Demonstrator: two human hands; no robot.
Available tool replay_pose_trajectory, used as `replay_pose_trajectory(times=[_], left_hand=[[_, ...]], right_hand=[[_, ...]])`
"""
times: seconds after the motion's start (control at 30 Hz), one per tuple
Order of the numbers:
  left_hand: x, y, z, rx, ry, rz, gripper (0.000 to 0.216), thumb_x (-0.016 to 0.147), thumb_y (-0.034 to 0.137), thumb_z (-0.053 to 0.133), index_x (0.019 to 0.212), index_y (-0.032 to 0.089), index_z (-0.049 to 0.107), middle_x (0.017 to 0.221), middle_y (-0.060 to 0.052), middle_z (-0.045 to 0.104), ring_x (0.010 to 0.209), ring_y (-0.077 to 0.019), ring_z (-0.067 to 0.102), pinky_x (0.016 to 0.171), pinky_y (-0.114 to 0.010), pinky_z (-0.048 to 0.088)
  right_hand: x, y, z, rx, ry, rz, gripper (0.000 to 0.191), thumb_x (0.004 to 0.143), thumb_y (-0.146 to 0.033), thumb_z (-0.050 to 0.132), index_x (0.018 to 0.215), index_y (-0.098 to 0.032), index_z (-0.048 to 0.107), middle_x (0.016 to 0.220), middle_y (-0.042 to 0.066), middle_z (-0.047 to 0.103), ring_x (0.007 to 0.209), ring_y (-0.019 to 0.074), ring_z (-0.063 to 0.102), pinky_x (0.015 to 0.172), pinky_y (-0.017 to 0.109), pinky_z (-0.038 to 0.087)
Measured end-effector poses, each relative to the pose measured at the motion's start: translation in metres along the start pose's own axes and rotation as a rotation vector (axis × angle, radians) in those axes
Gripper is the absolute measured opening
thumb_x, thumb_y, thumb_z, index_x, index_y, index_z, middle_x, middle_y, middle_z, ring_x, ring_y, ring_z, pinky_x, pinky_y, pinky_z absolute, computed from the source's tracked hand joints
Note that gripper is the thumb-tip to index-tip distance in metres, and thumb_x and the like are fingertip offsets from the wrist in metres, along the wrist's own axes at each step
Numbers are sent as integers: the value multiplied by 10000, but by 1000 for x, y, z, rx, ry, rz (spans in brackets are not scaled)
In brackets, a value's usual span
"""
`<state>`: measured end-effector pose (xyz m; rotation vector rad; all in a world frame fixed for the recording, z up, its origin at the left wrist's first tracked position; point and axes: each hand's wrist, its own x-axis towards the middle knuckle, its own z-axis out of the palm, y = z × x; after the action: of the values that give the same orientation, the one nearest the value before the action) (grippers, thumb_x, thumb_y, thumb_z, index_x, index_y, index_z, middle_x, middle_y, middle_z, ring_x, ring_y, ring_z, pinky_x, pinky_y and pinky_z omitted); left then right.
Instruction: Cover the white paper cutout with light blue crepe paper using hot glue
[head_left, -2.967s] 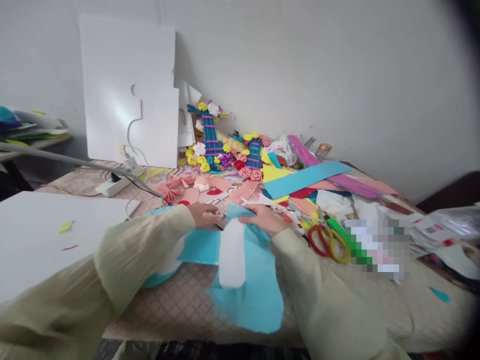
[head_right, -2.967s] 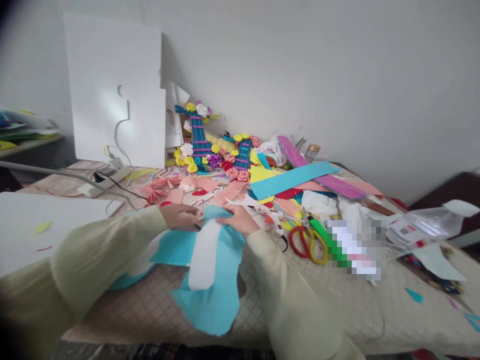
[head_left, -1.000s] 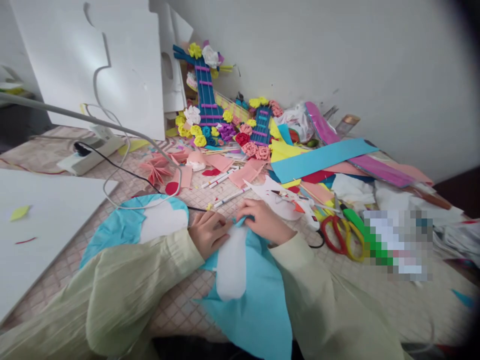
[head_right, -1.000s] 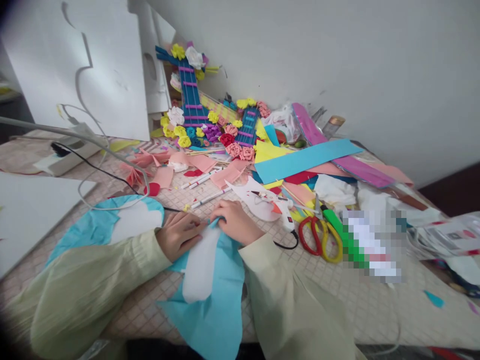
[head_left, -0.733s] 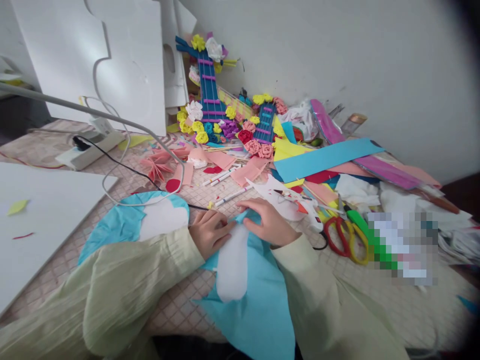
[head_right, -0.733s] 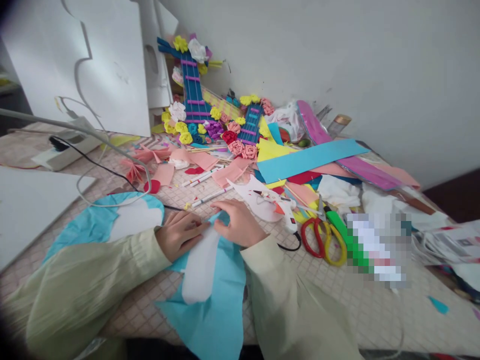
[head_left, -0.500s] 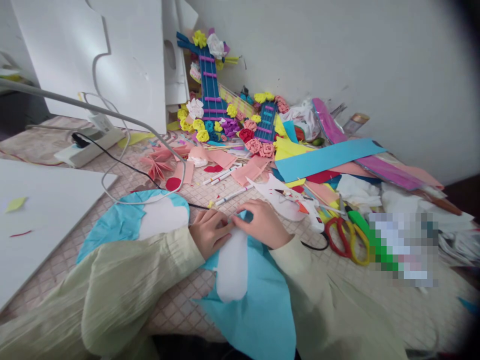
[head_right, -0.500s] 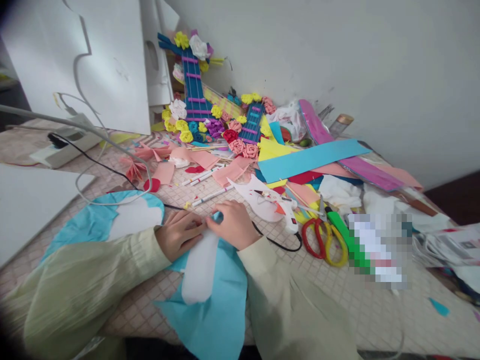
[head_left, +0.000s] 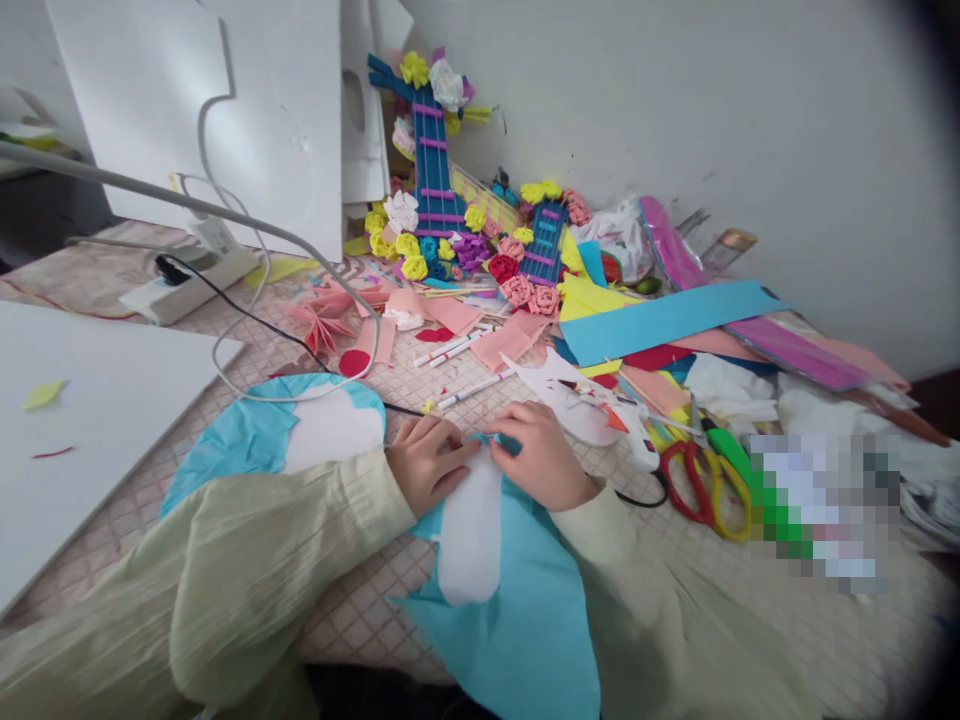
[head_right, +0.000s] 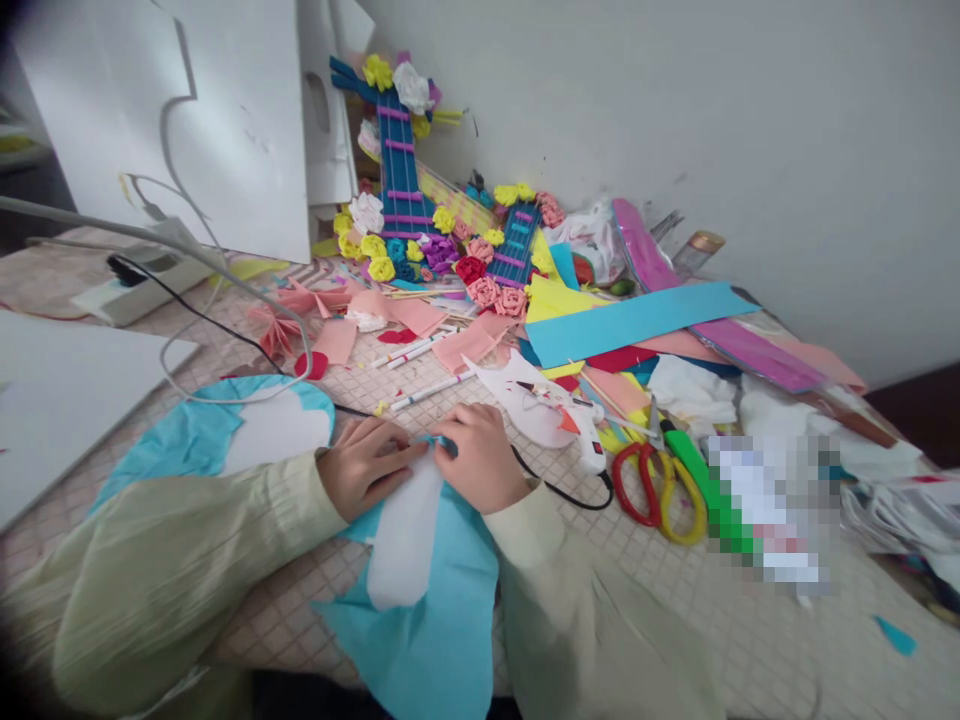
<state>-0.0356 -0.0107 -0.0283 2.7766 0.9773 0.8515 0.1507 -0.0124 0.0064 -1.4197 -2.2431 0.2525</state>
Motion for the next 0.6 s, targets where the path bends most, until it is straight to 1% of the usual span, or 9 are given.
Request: replay_pose_trajectory(times=[0.07,0.17,0.27,0.37,0.5,0.6], left_hand=[[0,0,0,-16,5,-6,311,866,290,397,1075,209,612,882,-75,561,847,-225,490,715,-394,381],[0,-1,0,-36,12,-17,303,855,299,421,1073,211,612,880,-70,564,850,-222,491,726,-392,384],[1,-2,-1,-35,1,-31,293,844,307,442,1064,216,612,889,-66,567,855,-221,496,729,-390,381],[2,0,-3,-33,-8,-52,304,836,328,451,1071,204,599,925,-69,572,870,-224,500,728,-383,381],[4,2,-2,6,-42,-79,409,817,315,439,1198,179,506,997,-93,560,921,-258,484,746,-416,376],[4,3,-1,23,-65,-73,391,811,298,423,1172,196,533,1002,-93,558,926,-269,476,755,-438,365]], right_hand=[[-1,1,0,-39,1,-42,157,712,-115,549,778,-196,666,780,34,590,813,178,494,794,341,355],[-3,2,-2,-101,-35,-133,152,736,-119,537,720,-200,664,760,24,579,794,164,486,836,354,330],[-5,4,-5,-139,-71,-197,186,780,-131,503,726,-208,664,777,17,584,792,151,499,897,383,283],[-7,5,-8,-161,-112,-226,192,796,-137,487,766,-211,662,823,23,591,818,152,507,927,405,248],[-9,4,-9,-181,-128,-236,181,795,-141,484,789,-203,655,845,26,595,831,154,511,939,410,236],[-9,3,-9,-157,-129,-227,188,792,-142,482,818,-205,657,835,26,599,831,155,519,942,408,240]])
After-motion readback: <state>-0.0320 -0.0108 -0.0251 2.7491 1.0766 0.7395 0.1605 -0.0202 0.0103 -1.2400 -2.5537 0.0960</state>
